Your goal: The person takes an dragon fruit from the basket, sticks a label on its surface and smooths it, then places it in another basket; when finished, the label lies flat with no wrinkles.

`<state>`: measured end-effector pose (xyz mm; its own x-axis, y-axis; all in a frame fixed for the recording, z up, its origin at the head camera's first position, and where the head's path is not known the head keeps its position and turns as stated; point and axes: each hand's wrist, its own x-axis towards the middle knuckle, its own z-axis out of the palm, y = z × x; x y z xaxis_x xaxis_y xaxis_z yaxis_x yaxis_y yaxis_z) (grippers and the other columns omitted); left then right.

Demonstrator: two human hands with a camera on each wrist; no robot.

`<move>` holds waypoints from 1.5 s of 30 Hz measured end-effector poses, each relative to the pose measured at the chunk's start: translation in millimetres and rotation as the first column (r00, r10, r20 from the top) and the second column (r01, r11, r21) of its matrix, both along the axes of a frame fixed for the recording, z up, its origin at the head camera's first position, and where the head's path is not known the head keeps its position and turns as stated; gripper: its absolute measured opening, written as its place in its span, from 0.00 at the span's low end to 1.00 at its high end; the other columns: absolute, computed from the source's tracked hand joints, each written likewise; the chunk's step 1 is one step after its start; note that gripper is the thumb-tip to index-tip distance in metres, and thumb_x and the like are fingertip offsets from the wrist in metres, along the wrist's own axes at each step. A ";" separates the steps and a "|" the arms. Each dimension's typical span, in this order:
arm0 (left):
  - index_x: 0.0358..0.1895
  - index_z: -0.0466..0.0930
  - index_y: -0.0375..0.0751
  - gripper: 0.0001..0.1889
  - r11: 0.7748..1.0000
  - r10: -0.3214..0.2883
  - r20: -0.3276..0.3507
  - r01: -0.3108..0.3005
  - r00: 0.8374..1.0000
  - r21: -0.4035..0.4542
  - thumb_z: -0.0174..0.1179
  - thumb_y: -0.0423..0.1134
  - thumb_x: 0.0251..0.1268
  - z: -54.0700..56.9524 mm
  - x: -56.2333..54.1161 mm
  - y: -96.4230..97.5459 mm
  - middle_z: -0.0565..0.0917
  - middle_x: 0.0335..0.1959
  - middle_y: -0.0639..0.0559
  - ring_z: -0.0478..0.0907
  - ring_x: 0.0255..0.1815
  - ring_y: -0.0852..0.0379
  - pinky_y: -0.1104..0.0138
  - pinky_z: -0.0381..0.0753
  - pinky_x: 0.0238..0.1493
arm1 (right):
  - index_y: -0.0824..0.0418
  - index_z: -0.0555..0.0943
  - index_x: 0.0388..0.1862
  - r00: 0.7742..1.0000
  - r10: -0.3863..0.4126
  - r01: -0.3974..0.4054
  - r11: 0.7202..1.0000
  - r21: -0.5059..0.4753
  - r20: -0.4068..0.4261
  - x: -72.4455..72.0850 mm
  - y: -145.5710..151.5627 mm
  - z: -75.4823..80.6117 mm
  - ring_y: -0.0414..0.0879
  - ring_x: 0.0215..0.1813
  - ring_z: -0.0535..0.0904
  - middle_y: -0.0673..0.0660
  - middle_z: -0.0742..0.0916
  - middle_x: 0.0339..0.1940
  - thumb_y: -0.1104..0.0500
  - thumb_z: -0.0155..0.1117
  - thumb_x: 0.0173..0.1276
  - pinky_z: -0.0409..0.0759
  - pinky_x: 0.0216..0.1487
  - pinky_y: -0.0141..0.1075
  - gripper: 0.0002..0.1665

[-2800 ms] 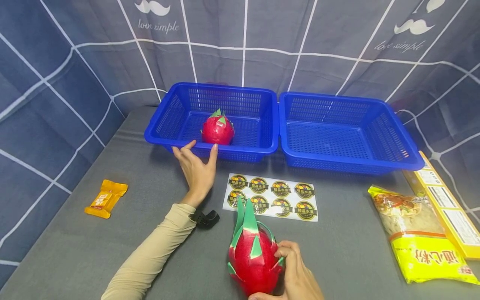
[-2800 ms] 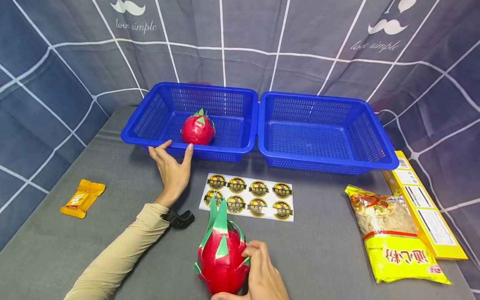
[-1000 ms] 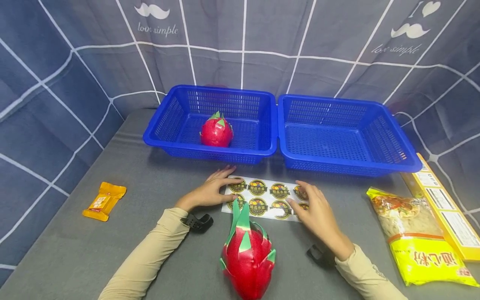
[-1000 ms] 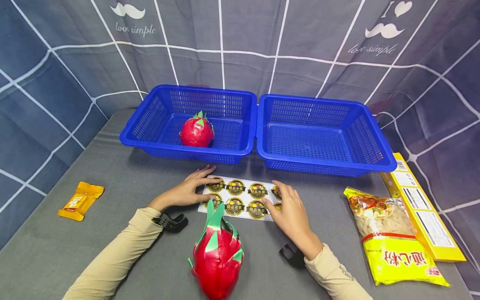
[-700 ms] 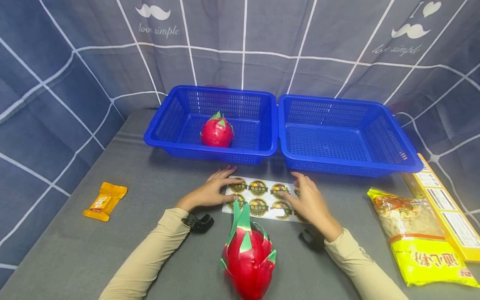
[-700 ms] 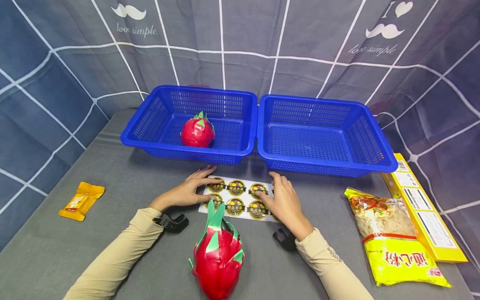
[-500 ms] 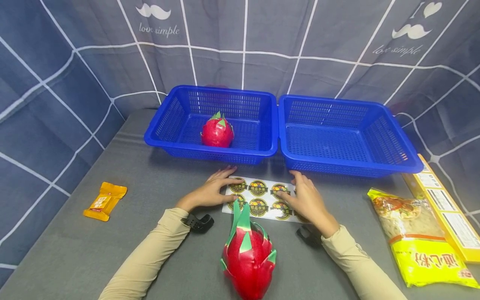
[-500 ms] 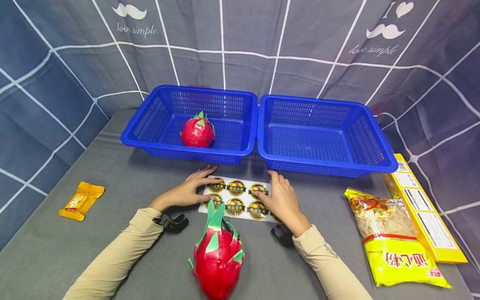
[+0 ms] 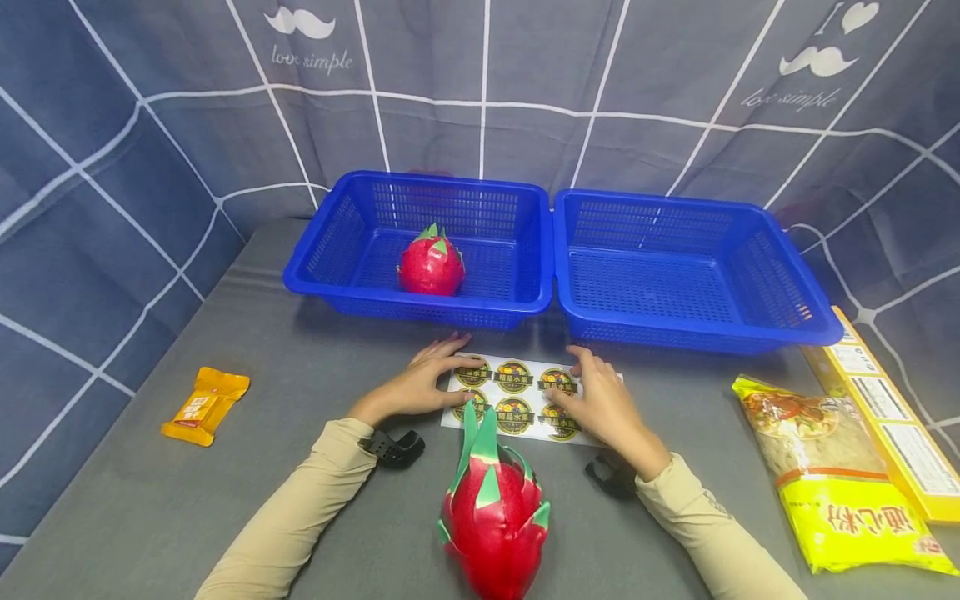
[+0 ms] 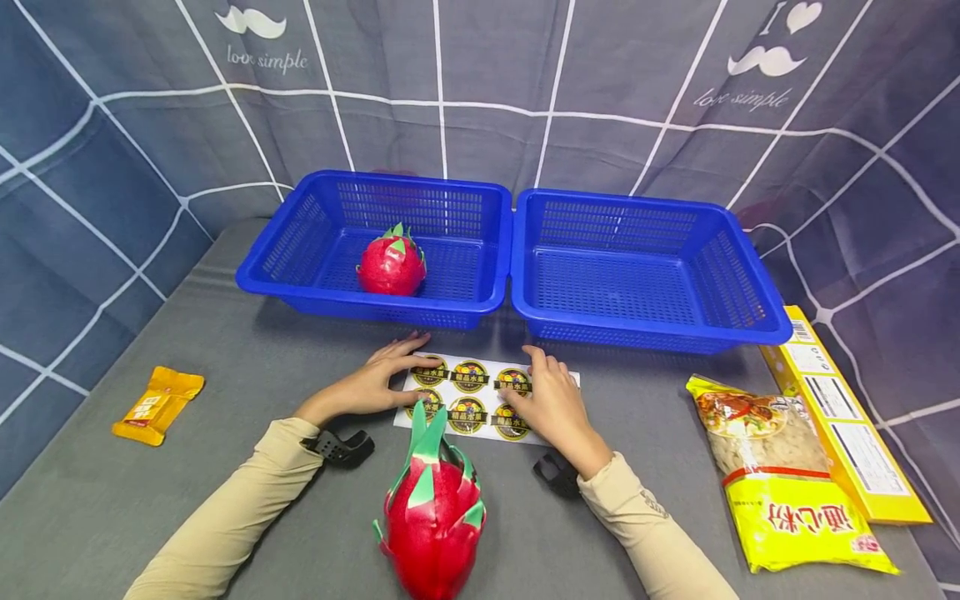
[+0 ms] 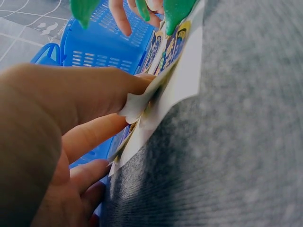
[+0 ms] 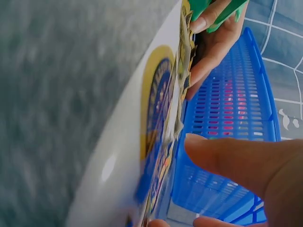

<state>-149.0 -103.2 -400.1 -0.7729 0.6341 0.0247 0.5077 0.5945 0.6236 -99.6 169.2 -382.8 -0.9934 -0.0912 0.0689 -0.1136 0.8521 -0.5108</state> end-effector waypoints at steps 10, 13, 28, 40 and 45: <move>0.59 0.72 0.51 0.27 1.000 0.005 -0.002 -0.005 1.000 0.000 0.62 0.49 0.52 0.6 1.2 -1.8 0.56 0.71 0.45 0.46 0.73 0.44 0.48 0.41 0.71 | 0.64 0.67 0.59 0.999 -0.024 0.022 0.997 -0.071 -0.028 -0.1 -3.2 -3.3 0.55 0.44 0.75 0.61 0.82 0.39 0.53 0.69 0.51 0.70 0.45 0.48 0.38; 0.59 0.72 0.51 0.27 1.000 0.006 0.000 -0.006 1.000 0.000 0.62 0.49 0.52 1.1 1.4 -1.6 0.56 0.71 0.45 0.46 0.73 0.44 0.48 0.41 0.71 | 0.63 0.68 0.57 0.999 -0.031 0.027 0.995 -0.097 -0.043 0.0 -2.9 -3.4 0.54 0.43 0.76 0.60 0.82 0.38 0.56 0.69 0.50 0.72 0.45 0.47 0.35; 0.59 0.72 0.51 0.27 1.000 0.004 -0.002 -0.004 1.000 -0.001 0.62 0.48 0.52 1.3 1.1 -1.6 0.56 0.71 0.45 0.46 0.73 0.44 0.48 0.41 0.71 | 0.57 0.72 0.56 0.997 0.009 -0.024 0.981 -0.190 -0.079 -0.4 0.4 -5.5 0.51 0.36 0.80 0.65 0.78 0.46 0.73 0.60 0.48 0.79 0.39 0.43 0.33; 0.59 0.72 0.51 0.27 1.000 0.000 -0.008 0.000 1.000 0.002 0.62 0.48 0.52 0.6 0.6 -1.7 0.56 0.71 0.45 0.46 0.73 0.45 0.48 0.41 0.71 | 0.57 0.83 0.43 0.995 0.050 -0.064 0.984 -0.166 -0.088 -0.4 -3.5 -6.3 0.52 0.47 0.79 0.59 0.85 0.43 0.73 0.53 0.54 0.75 0.49 0.47 0.21; 0.59 0.71 0.50 0.27 1.000 -0.001 -0.012 0.001 1.000 0.003 0.62 0.48 0.52 0.4 0.8 -1.7 0.57 0.71 0.44 0.47 0.73 0.44 0.48 0.42 0.70 | 0.59 0.82 0.45 0.998 0.040 -0.050 0.983 -0.179 -0.058 0.2 -3.7 -6.6 0.51 0.45 0.79 0.59 0.85 0.44 0.73 0.51 0.55 0.76 0.48 0.46 0.21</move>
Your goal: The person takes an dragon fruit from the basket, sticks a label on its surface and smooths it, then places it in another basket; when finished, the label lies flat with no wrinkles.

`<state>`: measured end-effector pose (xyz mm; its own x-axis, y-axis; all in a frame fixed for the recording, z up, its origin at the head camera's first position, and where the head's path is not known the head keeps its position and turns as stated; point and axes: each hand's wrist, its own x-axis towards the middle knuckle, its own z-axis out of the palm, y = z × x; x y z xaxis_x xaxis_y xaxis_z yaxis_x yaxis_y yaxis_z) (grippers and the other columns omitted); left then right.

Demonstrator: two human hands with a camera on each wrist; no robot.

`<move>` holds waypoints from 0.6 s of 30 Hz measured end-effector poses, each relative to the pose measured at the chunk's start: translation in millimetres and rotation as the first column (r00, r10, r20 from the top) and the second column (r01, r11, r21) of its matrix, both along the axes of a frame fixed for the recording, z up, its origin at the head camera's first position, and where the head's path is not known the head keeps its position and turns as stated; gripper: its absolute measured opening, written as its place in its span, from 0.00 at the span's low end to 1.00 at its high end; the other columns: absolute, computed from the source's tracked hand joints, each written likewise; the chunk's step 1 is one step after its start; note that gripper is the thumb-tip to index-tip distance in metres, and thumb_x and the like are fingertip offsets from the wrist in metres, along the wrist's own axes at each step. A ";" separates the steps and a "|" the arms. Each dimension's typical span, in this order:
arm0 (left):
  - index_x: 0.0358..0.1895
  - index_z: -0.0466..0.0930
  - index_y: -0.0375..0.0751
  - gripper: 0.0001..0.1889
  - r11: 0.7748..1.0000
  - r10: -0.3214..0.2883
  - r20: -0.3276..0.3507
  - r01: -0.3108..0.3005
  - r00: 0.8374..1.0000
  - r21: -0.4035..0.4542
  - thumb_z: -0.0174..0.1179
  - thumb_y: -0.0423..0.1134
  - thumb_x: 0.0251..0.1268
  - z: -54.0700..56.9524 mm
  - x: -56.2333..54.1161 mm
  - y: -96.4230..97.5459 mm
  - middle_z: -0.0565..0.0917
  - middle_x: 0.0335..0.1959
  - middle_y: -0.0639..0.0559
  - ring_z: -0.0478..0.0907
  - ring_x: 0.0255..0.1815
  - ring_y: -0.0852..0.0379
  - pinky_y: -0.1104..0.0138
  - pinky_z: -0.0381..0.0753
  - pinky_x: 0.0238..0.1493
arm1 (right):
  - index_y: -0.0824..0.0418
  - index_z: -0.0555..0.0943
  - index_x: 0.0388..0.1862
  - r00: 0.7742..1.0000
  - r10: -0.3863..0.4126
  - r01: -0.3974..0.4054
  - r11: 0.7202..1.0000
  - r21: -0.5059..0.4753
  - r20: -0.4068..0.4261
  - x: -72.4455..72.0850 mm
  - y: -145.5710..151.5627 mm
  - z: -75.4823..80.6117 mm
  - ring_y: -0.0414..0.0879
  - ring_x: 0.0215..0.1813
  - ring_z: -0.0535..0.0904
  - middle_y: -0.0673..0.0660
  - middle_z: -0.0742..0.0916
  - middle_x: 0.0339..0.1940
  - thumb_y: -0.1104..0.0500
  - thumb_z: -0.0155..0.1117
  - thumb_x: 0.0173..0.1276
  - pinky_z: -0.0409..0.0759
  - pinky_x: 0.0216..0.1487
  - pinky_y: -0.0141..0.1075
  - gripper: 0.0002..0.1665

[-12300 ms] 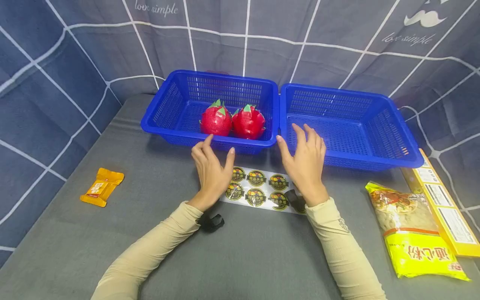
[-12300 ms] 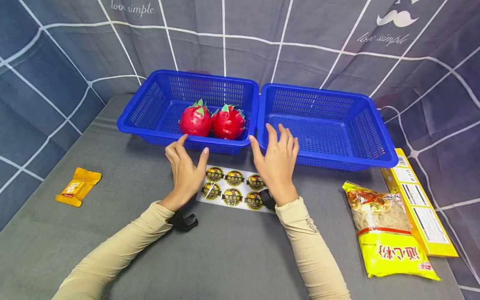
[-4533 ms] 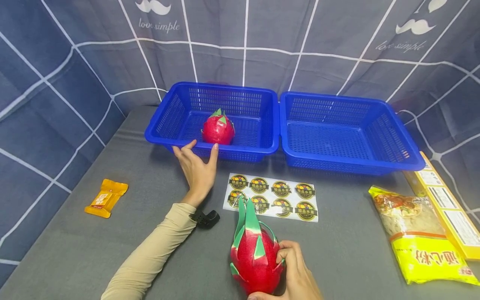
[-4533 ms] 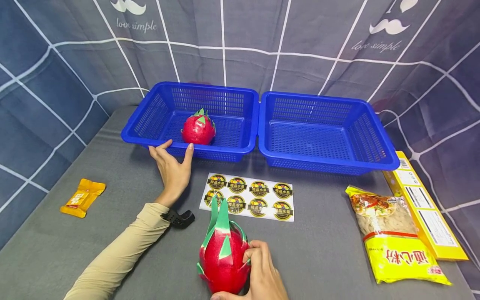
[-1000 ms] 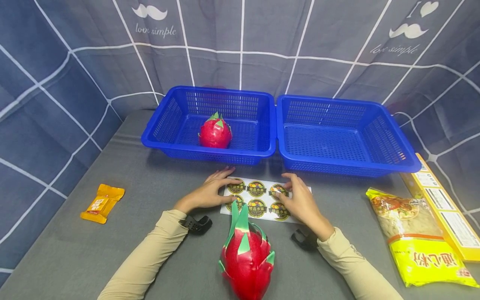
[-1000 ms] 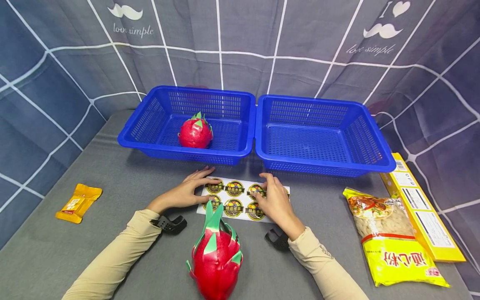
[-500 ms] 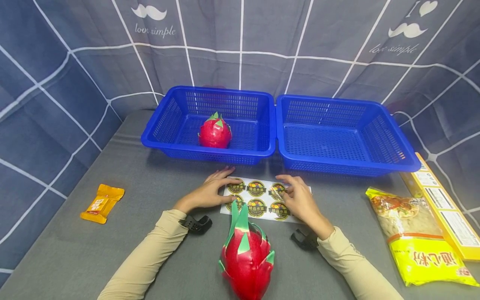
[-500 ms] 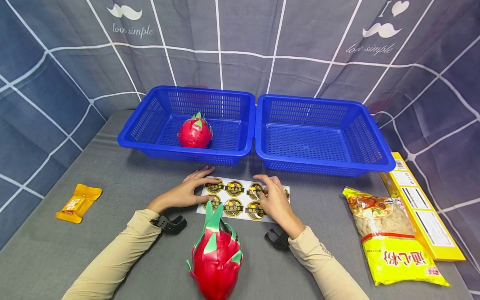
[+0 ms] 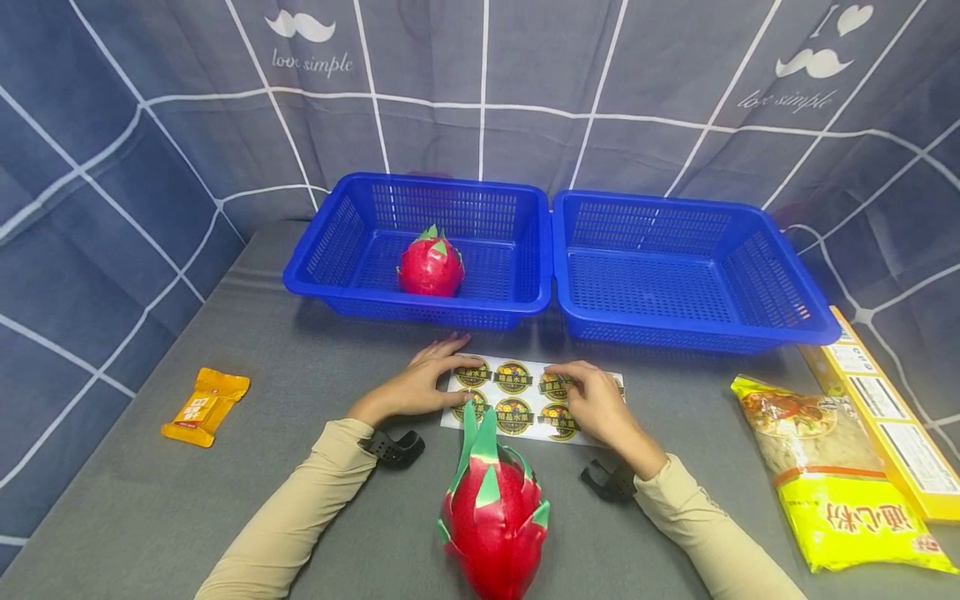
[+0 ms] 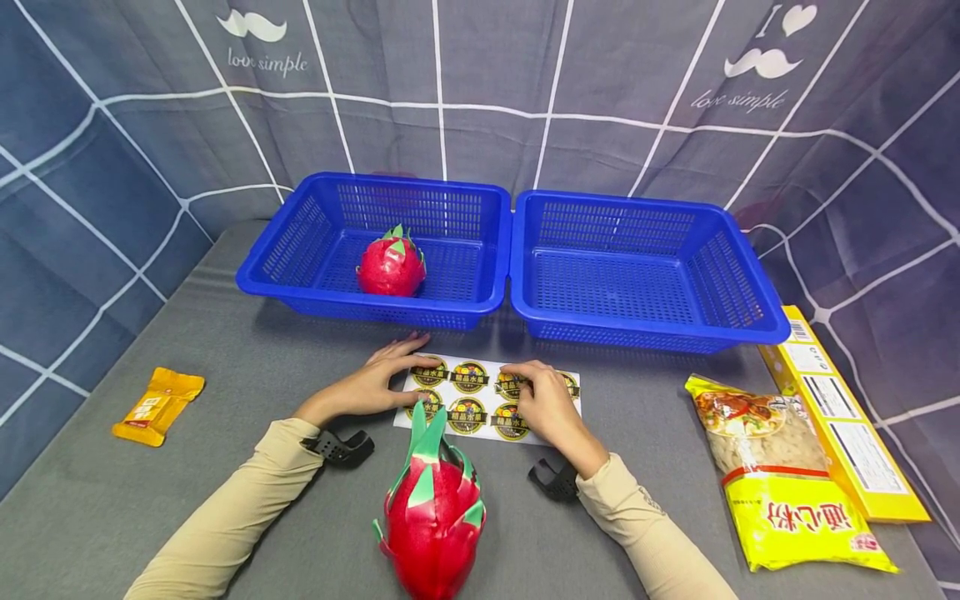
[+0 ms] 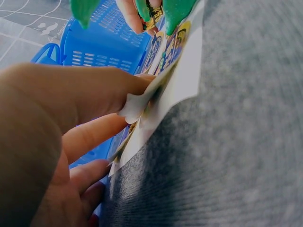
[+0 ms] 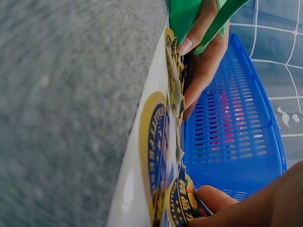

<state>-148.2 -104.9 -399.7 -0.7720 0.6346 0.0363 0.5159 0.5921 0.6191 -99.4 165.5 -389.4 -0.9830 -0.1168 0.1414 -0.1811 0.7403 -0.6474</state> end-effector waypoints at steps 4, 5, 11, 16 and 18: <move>0.59 0.71 0.49 0.28 1.000 -0.001 0.012 0.001 1.000 0.003 0.62 0.48 0.52 1.7 0.7 0.3 0.56 0.71 0.44 0.47 0.73 0.44 0.48 0.41 0.70 | 0.60 0.81 0.46 1.000 -0.014 0.013 1.000 -0.027 -0.008 -0.6 0.6 0.1 0.49 0.40 0.77 0.58 0.85 0.43 0.73 0.51 0.55 0.75 0.45 0.44 0.22; 0.59 0.71 0.49 0.28 1.000 0.001 0.017 -0.001 1.000 0.007 0.62 0.48 0.52 2.4 1.0 0.4 0.57 0.71 0.44 0.47 0.73 0.44 0.47 0.42 0.70 | 0.60 0.81 0.46 1.000 -0.016 0.015 0.999 -0.033 -0.015 -0.8 0.6 0.2 0.48 0.38 0.76 0.58 0.85 0.43 0.73 0.51 0.54 0.74 0.43 0.42 0.22; 0.60 0.69 0.48 0.25 0.997 0.056 0.058 -0.059 0.997 0.050 0.59 0.47 0.58 8.1 1.6 2.4 0.63 0.67 0.44 0.54 0.70 0.44 0.46 0.51 0.68 | 0.59 0.81 0.46 0.998 -0.025 0.022 0.998 -0.064 -0.053 -0.9 0.2 2.8 0.43 0.28 0.68 0.56 0.85 0.40 0.73 0.52 0.53 0.67 0.33 0.33 0.22; 0.68 0.56 0.47 0.31 0.979 0.178 0.106 -0.187 0.978 0.075 0.50 0.54 0.64 26.5 8.5 6.3 0.62 0.67 0.46 0.56 0.70 0.47 0.49 0.56 0.67 | 0.58 0.82 0.46 0.997 -0.039 0.031 0.993 -0.115 -0.073 1.3 1.1 9.6 0.36 0.19 0.64 0.56 0.85 0.36 0.72 0.56 0.54 0.64 0.21 0.29 0.21; 0.70 0.48 0.48 0.36 0.969 0.228 0.139 -0.239 0.964 0.065 0.47 0.58 0.63 37.8 14.6 9.1 0.58 0.70 0.44 0.53 0.71 0.47 0.49 0.54 0.68 | 0.58 0.81 0.46 0.996 -0.047 0.035 0.989 -0.146 -0.078 2.9 2.0 13.8 0.34 0.15 0.62 0.56 0.84 0.37 0.70 0.59 0.55 0.63 0.16 0.28 0.19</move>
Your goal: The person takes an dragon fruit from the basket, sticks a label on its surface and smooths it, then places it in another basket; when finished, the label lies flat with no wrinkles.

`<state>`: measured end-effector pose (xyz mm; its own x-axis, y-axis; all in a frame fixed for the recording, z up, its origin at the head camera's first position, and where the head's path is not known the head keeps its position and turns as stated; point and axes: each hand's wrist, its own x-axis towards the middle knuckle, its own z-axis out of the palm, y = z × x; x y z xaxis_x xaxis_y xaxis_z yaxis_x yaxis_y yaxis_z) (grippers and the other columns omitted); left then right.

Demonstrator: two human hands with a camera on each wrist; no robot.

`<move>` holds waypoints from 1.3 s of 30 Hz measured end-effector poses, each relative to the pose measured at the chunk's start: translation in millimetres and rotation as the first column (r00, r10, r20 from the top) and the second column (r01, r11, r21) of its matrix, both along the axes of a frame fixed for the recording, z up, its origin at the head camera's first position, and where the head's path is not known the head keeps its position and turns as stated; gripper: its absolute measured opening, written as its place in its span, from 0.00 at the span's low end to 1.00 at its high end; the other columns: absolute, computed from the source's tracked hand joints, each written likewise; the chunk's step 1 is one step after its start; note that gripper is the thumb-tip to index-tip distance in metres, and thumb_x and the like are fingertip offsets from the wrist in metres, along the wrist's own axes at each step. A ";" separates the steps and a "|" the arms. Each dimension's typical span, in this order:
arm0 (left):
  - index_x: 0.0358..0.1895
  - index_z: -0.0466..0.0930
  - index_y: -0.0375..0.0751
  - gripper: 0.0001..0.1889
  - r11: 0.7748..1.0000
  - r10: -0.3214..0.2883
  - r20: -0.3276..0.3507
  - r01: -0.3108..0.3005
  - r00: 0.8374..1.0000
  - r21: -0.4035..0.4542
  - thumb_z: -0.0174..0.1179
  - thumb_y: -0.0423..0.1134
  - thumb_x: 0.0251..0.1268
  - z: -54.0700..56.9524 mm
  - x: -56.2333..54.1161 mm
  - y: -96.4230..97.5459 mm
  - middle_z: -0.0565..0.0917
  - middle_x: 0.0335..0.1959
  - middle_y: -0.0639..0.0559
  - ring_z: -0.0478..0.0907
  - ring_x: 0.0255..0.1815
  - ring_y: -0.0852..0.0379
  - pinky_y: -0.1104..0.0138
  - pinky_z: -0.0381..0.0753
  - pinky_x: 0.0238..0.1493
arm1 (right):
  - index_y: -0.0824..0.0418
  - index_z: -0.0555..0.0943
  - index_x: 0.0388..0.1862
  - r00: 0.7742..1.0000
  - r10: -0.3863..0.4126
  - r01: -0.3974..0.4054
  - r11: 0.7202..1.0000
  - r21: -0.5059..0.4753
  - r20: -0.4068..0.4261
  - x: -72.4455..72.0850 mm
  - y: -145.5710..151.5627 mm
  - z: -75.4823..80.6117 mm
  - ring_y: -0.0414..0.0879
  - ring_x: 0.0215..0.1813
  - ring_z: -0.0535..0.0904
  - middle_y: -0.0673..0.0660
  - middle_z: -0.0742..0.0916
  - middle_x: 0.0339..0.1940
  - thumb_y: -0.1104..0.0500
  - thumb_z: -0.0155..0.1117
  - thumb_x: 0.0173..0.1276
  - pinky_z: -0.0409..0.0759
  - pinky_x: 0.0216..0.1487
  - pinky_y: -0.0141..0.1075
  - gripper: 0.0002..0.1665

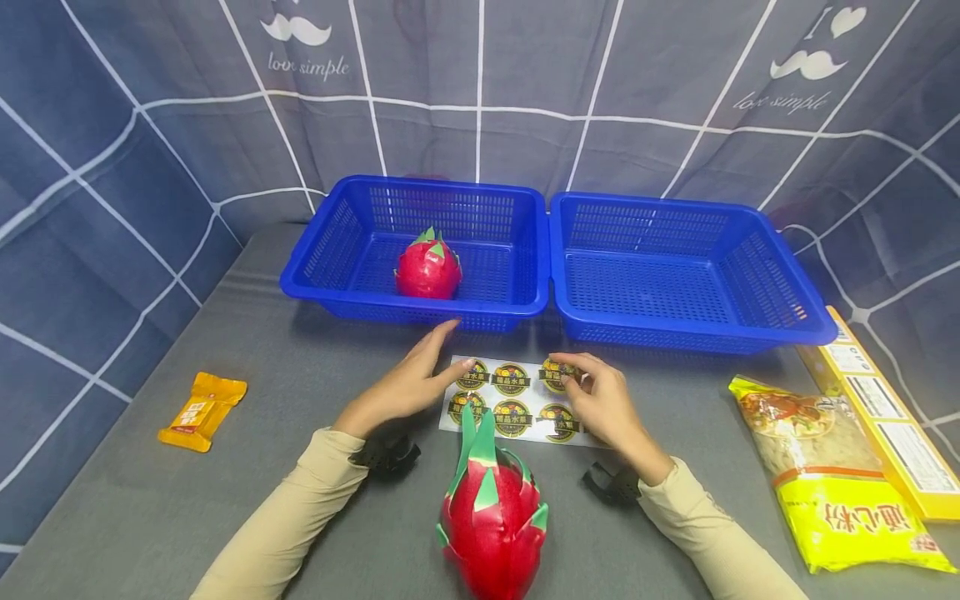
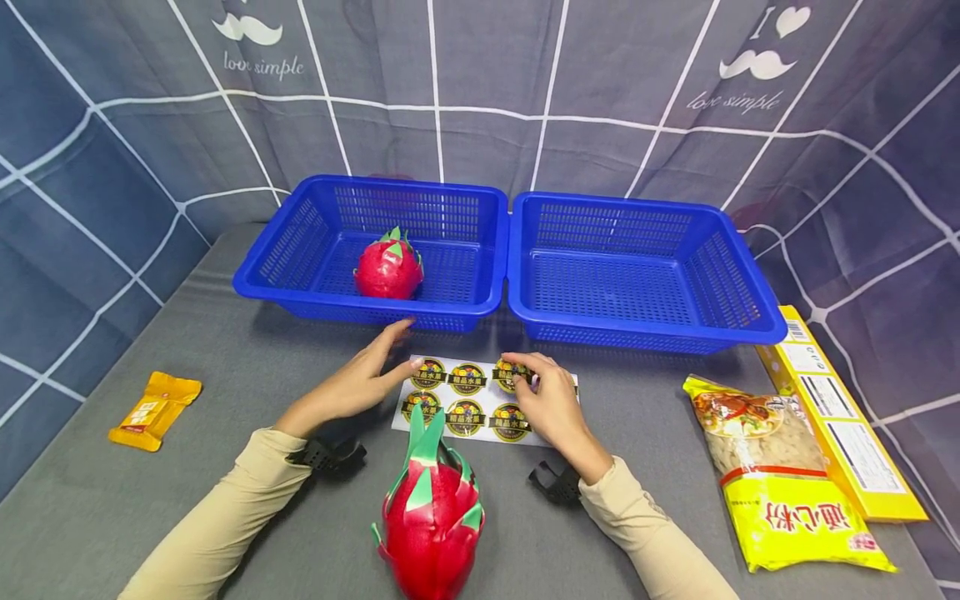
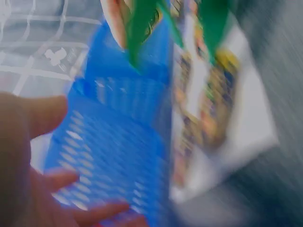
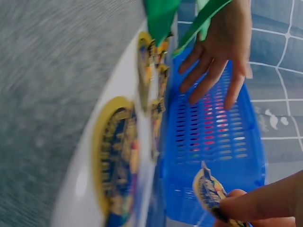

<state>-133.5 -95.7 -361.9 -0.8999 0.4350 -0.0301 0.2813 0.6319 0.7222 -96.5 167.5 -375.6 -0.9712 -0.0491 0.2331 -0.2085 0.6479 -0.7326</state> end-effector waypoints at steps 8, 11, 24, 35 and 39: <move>0.71 0.41 0.48 0.41 0.997 0.043 0.092 -0.037 0.995 -0.067 0.46 0.64 0.60 37.1 32.7 12.0 0.65 0.63 0.38 0.64 0.65 0.46 0.48 0.65 0.62 | 0.57 0.81 0.47 1.000 -0.023 0.022 0.996 -0.086 -0.017 10.4 -0.1 22.9 0.36 0.23 0.66 0.53 0.85 0.39 0.64 0.66 0.55 0.67 0.22 0.27 0.18; 0.71 0.41 0.51 0.44 0.991 0.003 0.161 0.019 0.987 -0.134 0.49 0.67 0.56 43.5 45.7 15.4 0.60 0.68 0.40 0.58 0.69 0.46 0.49 0.62 0.64 | 0.56 0.81 0.48 1.000 -0.004 0.005 0.992 -0.124 0.007 16.0 -0.2 30.8 0.34 0.27 0.70 0.52 0.85 0.42 0.62 0.66 0.56 0.71 0.27 0.25 0.18; 0.72 0.34 0.49 0.54 0.884 -0.256 0.336 0.361 0.906 -0.298 0.50 0.73 0.48 54.1 82.3 21.5 0.80 0.48 0.48 0.77 0.51 0.55 0.59 0.76 0.51 | 0.60 0.79 0.50 0.980 0.170 -0.130 0.937 -0.325 0.099 40.2 -6.2 55.4 0.36 0.42 0.79 0.54 0.83 0.47 0.61 0.65 0.57 0.79 0.42 0.27 0.20; 0.71 0.37 0.57 0.54 0.855 -0.284 0.351 0.402 0.892 -0.327 0.52 0.75 0.43 51.5 93.3 31.3 0.79 0.47 0.54 0.76 0.48 0.59 0.63 0.77 0.46 | 0.61 0.79 0.50 0.980 0.201 -0.195 0.930 -0.312 -0.016 48.1 -9.5 57.9 0.32 0.43 0.77 0.56 0.84 0.45 0.65 0.64 0.57 0.77 0.42 0.25 0.19; 0.71 0.39 0.59 0.54 0.865 -0.305 0.379 0.421 0.873 -0.273 0.57 0.71 0.42 48.1 90.8 33.4 0.75 0.51 0.54 0.74 0.51 0.60 0.64 0.77 0.45 | 0.62 0.79 0.50 0.979 0.202 -0.201 0.935 -0.293 -0.028 47.9 -9.5 57.5 0.31 0.46 0.77 0.57 0.84 0.46 0.65 0.63 0.58 0.77 0.46 0.25 0.19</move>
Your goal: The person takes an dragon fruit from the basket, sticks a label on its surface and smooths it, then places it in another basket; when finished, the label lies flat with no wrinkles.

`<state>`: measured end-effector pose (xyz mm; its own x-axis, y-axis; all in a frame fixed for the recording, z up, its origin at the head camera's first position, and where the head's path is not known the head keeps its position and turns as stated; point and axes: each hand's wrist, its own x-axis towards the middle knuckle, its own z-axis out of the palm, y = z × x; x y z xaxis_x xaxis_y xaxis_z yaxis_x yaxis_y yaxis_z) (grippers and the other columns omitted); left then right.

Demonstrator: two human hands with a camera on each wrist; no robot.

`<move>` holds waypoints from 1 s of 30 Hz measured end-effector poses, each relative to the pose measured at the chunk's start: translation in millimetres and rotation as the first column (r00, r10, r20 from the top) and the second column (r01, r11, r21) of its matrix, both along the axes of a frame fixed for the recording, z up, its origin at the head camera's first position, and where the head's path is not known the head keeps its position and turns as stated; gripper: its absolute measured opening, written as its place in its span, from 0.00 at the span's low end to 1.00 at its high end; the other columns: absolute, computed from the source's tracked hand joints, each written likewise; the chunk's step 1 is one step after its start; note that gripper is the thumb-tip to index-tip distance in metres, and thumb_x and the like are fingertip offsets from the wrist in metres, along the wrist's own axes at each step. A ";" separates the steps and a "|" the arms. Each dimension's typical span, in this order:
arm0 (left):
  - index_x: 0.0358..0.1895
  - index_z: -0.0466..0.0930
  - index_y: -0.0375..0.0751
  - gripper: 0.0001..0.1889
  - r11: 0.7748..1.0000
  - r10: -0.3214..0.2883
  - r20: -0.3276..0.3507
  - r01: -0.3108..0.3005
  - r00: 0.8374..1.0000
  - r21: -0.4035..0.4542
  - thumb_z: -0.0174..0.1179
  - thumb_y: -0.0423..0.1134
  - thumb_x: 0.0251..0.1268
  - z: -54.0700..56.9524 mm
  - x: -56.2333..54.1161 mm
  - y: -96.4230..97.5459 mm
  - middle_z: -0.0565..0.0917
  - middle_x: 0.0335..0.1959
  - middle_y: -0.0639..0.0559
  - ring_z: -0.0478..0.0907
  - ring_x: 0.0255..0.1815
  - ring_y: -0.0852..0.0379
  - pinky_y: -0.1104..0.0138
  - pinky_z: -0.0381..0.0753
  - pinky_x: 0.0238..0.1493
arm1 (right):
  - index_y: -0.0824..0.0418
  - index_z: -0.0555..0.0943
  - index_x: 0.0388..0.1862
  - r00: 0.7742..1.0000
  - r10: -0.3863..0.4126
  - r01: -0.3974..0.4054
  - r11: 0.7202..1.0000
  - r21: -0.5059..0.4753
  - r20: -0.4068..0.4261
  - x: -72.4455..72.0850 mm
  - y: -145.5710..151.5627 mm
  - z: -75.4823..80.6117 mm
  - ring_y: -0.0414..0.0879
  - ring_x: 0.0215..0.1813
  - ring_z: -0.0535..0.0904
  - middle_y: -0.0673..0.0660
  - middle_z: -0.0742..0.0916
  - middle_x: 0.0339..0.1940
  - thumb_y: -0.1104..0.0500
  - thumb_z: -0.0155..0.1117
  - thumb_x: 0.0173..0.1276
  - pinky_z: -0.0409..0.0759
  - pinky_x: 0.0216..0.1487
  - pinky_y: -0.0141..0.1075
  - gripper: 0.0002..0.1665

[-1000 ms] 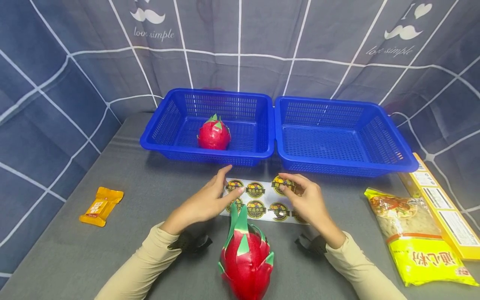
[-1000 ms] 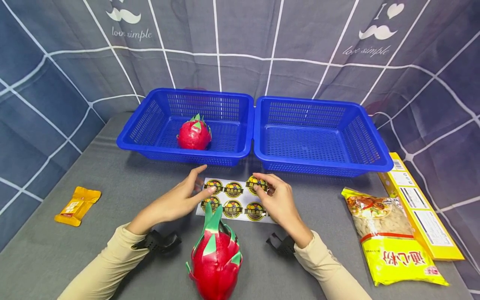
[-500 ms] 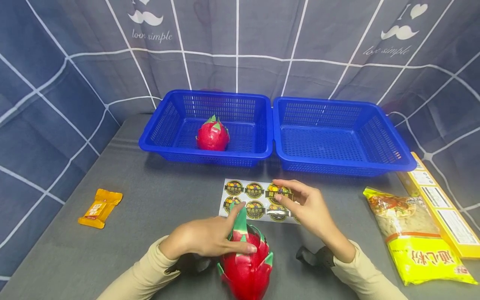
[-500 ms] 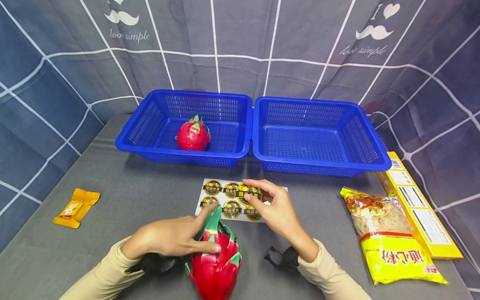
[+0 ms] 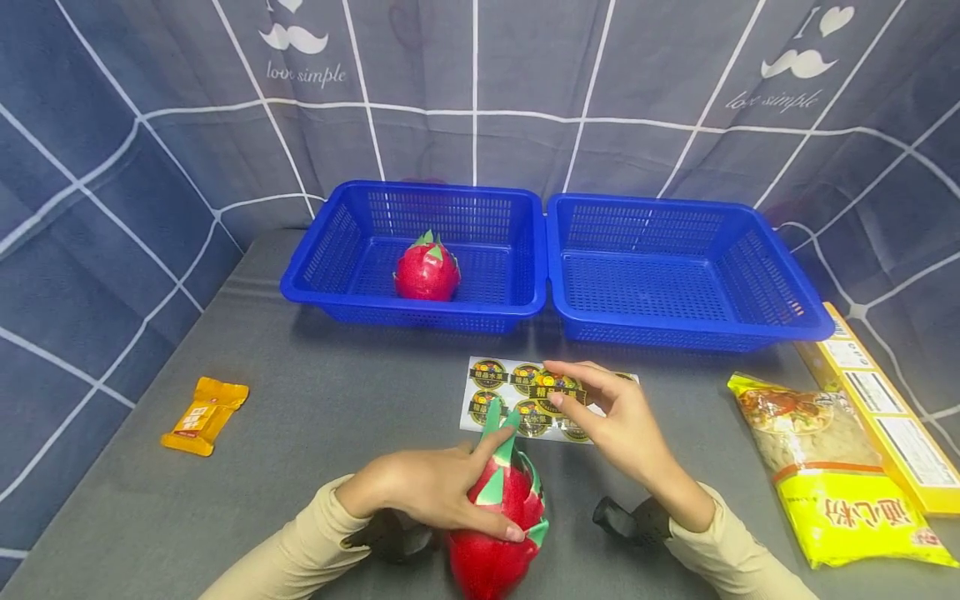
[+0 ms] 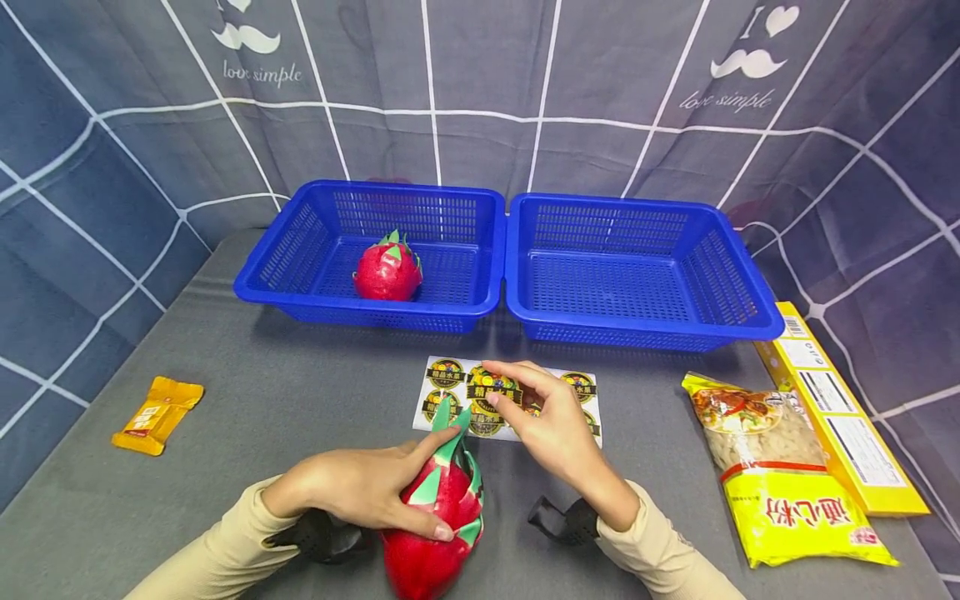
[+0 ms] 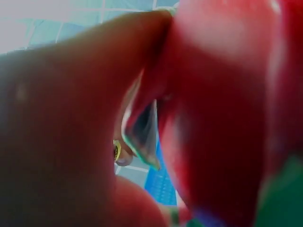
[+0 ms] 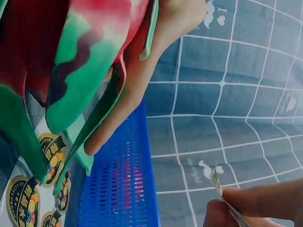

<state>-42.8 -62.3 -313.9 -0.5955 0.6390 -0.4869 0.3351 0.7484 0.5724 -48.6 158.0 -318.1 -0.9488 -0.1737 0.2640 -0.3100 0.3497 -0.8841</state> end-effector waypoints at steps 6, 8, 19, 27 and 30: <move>0.70 0.41 0.55 0.55 0.999 0.012 0.052 -0.015 0.999 0.052 0.62 0.67 0.39 -3.4 -4.3 0.5 0.75 0.48 0.55 0.73 0.48 0.63 0.67 0.76 0.44 | 0.62 0.79 0.50 1.000 -0.011 0.011 1.000 0.015 -0.007 -1.1 0.2 -0.3 0.29 0.46 0.76 0.56 0.84 0.46 0.65 0.64 0.58 0.77 0.45 0.25 0.19; 0.70 0.42 0.56 0.56 0.999 0.020 0.053 -0.023 0.998 0.049 0.64 0.67 0.37 -3.6 -4.1 0.0 0.75 0.47 0.55 0.73 0.47 0.63 0.68 0.76 0.42 | 0.64 0.78 0.49 1.000 -0.009 0.009 1.000 0.004 -0.025 -1.6 0.0 -0.9 0.29 0.46 0.77 0.57 0.84 0.46 0.67 0.63 0.57 0.77 0.44 0.25 0.18; 0.70 0.41 0.55 0.55 0.972 0.118 0.045 -0.125 0.992 0.201 0.65 0.64 0.40 -1.5 -16.4 -3.7 0.72 0.54 0.53 0.71 0.54 0.59 0.64 0.75 0.49 | 0.68 0.75 0.49 0.995 -0.058 0.050 0.993 -0.104 -0.077 0.1 -0.2 1.5 0.32 0.42 0.79 0.58 0.84 0.43 0.71 0.62 0.56 0.77 0.40 0.25 0.20; 0.70 0.38 0.53 0.53 0.792 0.387 0.146 -0.409 0.911 0.454 0.67 0.53 0.46 -9.5 -35.9 -1.9 0.71 0.57 0.45 0.71 0.57 0.51 0.56 0.74 0.55 | 0.70 0.74 0.47 0.995 -0.077 0.060 0.974 -0.218 -0.069 4.3 -3.0 5.1 0.35 0.38 0.81 0.42 0.85 0.36 0.73 0.63 0.54 0.78 0.40 0.26 0.20; 0.70 0.38 0.52 0.52 0.723 0.470 0.144 -0.473 0.871 0.504 0.66 0.52 0.47 -15.7 -38.3 2.9 0.71 0.57 0.44 0.72 0.57 0.50 0.55 0.75 0.54 | 0.70 0.73 0.47 0.997 -0.033 0.016 0.975 -0.224 -0.071 5.6 -4.6 4.1 0.34 0.37 0.80 0.42 0.84 0.36 0.73 0.63 0.53 0.79 0.36 0.26 0.20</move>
